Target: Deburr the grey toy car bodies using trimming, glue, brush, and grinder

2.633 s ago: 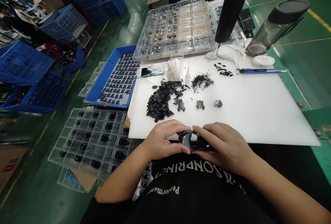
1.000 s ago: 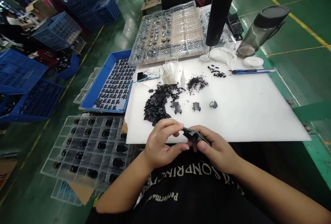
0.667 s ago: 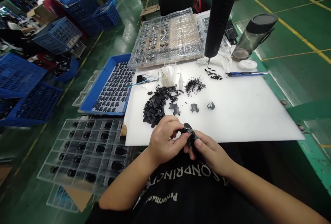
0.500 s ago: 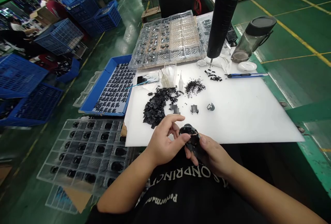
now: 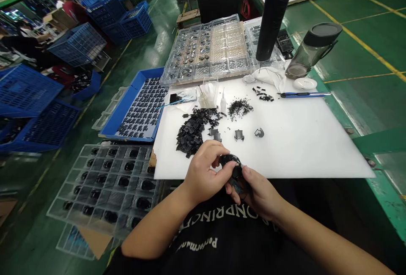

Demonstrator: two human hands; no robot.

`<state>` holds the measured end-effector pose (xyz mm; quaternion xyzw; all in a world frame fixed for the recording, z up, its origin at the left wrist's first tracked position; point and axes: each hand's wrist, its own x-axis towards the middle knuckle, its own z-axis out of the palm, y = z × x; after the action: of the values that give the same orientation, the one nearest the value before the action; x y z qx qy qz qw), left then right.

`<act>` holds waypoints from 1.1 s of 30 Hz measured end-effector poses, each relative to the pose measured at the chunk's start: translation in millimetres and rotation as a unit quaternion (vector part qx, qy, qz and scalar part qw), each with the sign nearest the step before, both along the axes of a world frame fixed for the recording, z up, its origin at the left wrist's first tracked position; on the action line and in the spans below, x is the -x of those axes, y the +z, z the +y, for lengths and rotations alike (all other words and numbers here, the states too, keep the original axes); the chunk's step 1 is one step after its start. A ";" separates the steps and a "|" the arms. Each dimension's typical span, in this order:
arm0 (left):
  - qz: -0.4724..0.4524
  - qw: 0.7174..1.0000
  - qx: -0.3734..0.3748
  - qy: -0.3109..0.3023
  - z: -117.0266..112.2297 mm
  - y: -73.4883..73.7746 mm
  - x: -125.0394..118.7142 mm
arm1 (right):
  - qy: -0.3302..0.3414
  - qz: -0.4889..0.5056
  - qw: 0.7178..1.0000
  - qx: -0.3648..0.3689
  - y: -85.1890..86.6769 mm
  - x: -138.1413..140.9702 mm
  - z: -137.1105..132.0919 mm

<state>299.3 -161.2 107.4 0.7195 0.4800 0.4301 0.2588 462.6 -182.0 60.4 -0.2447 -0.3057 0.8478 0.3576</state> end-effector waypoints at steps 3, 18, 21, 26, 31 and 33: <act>-0.009 1.000 -0.003 0.012 -1.4 -3.1 -2.4 | -0.002 -0.001 1.000 -0.004 -0.6 0.4 -0.1; -0.057 0.990 0.127 -0.008 -1.3 2.4 9.5 | -0.001 0.024 0.997 0.070 -0.2 2.1 0.2; 0.003 1.000 0.021 0.006 0.3 0.1 3.5 | 0.001 0.015 0.999 0.038 -0.7 3.9 -1.1; -0.005 1.000 -0.011 0.018 -0.6 -7.8 2.4 | -0.002 0.014 1.000 0.023 1.3 4.3 -2.7; -0.173 0.951 0.256 -0.011 -1.2 -6.3 12.9 | 0.001 0.032 0.994 0.103 3.9 3.2 -1.9; -0.197 0.945 0.260 -0.011 -1.4 -2.4 14.8 | 0.006 0.035 0.992 0.122 3.5 3.9 -2.0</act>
<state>284.5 -162.6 105.0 0.5333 0.5068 0.4205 0.5310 458.7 -184.0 63.9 -0.2547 -0.1891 0.8890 0.3301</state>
